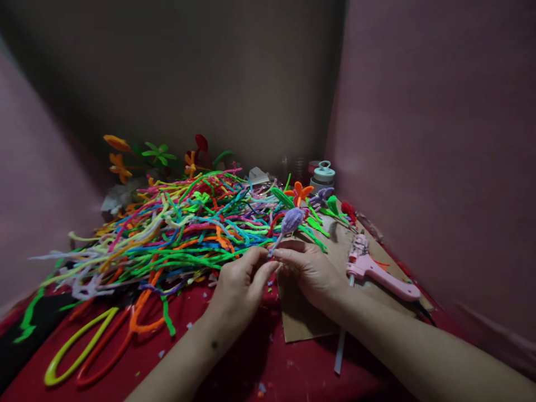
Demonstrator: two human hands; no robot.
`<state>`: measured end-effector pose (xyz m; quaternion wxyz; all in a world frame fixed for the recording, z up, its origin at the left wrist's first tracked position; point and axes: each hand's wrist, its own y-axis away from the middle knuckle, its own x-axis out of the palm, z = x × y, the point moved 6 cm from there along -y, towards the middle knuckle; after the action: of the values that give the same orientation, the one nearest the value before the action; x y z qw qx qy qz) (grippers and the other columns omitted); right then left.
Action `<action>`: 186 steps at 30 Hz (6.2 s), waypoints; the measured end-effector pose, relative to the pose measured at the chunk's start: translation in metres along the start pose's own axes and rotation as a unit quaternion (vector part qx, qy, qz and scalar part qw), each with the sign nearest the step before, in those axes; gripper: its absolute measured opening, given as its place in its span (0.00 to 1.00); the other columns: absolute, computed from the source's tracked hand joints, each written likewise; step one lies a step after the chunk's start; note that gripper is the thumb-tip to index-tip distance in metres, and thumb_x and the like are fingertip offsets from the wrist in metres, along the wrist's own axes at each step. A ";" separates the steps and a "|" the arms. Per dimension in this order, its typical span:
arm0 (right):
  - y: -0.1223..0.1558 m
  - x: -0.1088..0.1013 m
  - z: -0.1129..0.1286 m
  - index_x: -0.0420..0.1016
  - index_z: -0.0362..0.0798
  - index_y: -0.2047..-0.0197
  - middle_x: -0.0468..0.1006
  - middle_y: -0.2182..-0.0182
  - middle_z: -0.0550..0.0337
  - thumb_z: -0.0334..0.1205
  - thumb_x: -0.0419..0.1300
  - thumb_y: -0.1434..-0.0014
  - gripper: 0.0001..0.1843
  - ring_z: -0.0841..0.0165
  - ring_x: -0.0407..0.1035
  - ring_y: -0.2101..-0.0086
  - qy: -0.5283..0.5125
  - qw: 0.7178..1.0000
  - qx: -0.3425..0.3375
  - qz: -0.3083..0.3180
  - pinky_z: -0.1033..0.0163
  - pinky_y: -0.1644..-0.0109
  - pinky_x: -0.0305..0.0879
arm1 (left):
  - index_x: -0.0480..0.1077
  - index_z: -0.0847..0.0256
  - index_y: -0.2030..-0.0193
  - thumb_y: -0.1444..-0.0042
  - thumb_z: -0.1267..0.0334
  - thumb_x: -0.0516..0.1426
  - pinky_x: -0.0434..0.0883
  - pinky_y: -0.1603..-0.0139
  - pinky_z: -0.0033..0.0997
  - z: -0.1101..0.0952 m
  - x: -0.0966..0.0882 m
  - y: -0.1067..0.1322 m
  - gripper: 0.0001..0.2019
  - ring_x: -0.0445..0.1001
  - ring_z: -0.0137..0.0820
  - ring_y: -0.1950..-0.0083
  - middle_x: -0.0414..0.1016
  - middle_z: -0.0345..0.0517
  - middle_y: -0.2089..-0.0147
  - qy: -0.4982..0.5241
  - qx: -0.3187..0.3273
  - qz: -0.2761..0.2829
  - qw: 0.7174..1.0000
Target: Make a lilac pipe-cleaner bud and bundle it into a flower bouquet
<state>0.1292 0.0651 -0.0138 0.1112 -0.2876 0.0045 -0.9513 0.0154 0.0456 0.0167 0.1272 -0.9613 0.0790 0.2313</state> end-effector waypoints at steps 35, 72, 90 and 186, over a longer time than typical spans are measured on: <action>0.003 0.004 0.003 0.78 0.46 0.71 0.76 0.73 0.63 0.37 0.65 0.54 0.05 0.71 0.65 0.71 0.040 0.999 -0.018 -0.003 0.65 0.64 0.59 | 0.71 0.58 0.66 0.45 0.64 0.52 0.64 0.67 0.23 -0.006 -0.005 0.002 0.07 0.67 0.27 0.71 0.70 0.40 0.72 -0.061 0.091 -0.053 0.993; 0.007 0.012 0.012 0.79 0.47 0.70 0.76 0.72 0.65 0.30 0.64 0.52 0.04 0.73 0.67 0.68 0.049 0.996 -0.056 0.045 0.66 0.59 0.62 | 0.66 0.62 0.74 0.46 0.60 0.54 0.53 0.83 0.19 0.002 -0.002 -0.004 0.09 0.54 0.19 0.83 0.56 0.32 0.82 0.114 -0.050 0.016 0.992; 0.000 -0.002 -0.001 0.78 0.46 0.74 0.75 0.75 0.64 0.30 0.65 0.57 0.04 0.73 0.66 0.73 -0.030 0.999 -0.012 -0.021 0.67 0.67 0.61 | 0.68 0.61 0.63 0.46 0.64 0.54 0.66 0.72 0.24 -0.001 0.000 -0.002 0.05 0.68 0.26 0.73 0.71 0.42 0.71 -0.029 0.069 -0.011 0.997; 0.002 0.005 0.000 0.78 0.45 0.72 0.75 0.77 0.63 0.35 0.67 0.56 0.05 0.76 0.64 0.78 -0.006 1.000 0.027 0.010 0.70 0.75 0.58 | 0.63 0.60 0.69 0.44 0.62 0.53 0.49 0.90 0.16 0.010 0.018 0.000 0.05 0.42 0.16 0.88 0.59 0.30 0.81 0.421 -0.170 0.155 0.878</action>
<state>0.1256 0.0616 -0.0109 0.1282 -0.2901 -0.0194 -0.9482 0.0268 0.0466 -0.0006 -0.1208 -0.9502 0.2327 -0.1682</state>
